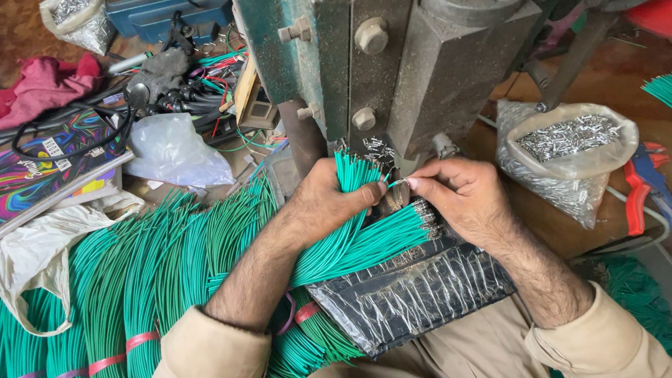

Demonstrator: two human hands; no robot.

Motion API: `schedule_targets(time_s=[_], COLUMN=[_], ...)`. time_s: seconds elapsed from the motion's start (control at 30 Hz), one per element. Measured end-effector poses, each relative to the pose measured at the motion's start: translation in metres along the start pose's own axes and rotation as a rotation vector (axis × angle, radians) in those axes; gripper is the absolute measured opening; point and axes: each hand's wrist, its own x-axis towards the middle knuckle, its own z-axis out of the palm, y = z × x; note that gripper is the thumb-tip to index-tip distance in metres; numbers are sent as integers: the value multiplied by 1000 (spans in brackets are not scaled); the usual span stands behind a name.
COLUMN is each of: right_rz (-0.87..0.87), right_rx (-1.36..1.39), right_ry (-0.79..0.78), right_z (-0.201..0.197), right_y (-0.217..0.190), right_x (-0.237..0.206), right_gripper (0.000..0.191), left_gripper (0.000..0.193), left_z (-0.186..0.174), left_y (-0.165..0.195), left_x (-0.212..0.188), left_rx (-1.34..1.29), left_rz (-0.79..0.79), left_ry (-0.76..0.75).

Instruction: The person holds a bundle of green wires, inserts the end of one wire into a metal terminal, and operates a bench press machine to crimp the terminal onto the wire. They repeat this for wire after wire, adding each finished wire to the bundle in their left hand.

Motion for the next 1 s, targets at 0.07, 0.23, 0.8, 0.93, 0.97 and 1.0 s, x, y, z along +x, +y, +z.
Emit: schedule_targets(time_s=[0.07, 0.23, 0.8, 0.93, 0.97, 1.0], right_rz=[-13, -26, -74, -122, -102, -79], right_rx=[135, -130, 206, 49, 75, 100], right_ry=[-38, -82, -24, 8, 7, 8], right_z=[-3, -33, -18, -5, -5, -5], right_y=[-8, -31, -2, 3, 4, 5], right_x=[-5, -25, -13, -4, -2, -1], right_gripper=[16, 16, 15, 16, 15, 15], left_gripper=[17, 17, 16, 17, 17, 17], left_z=[0, 2, 1, 1, 1, 1], left_y=[0, -4, -2, -2, -3, -3], left_x=[-2, 0, 1, 1, 1, 1], left_rx=[-102, -161, -128, -117, -117, -118], left_rz=[40, 52, 67, 65, 68, 71], left_ry=[-43, -82, -73, -51, -45, -42])
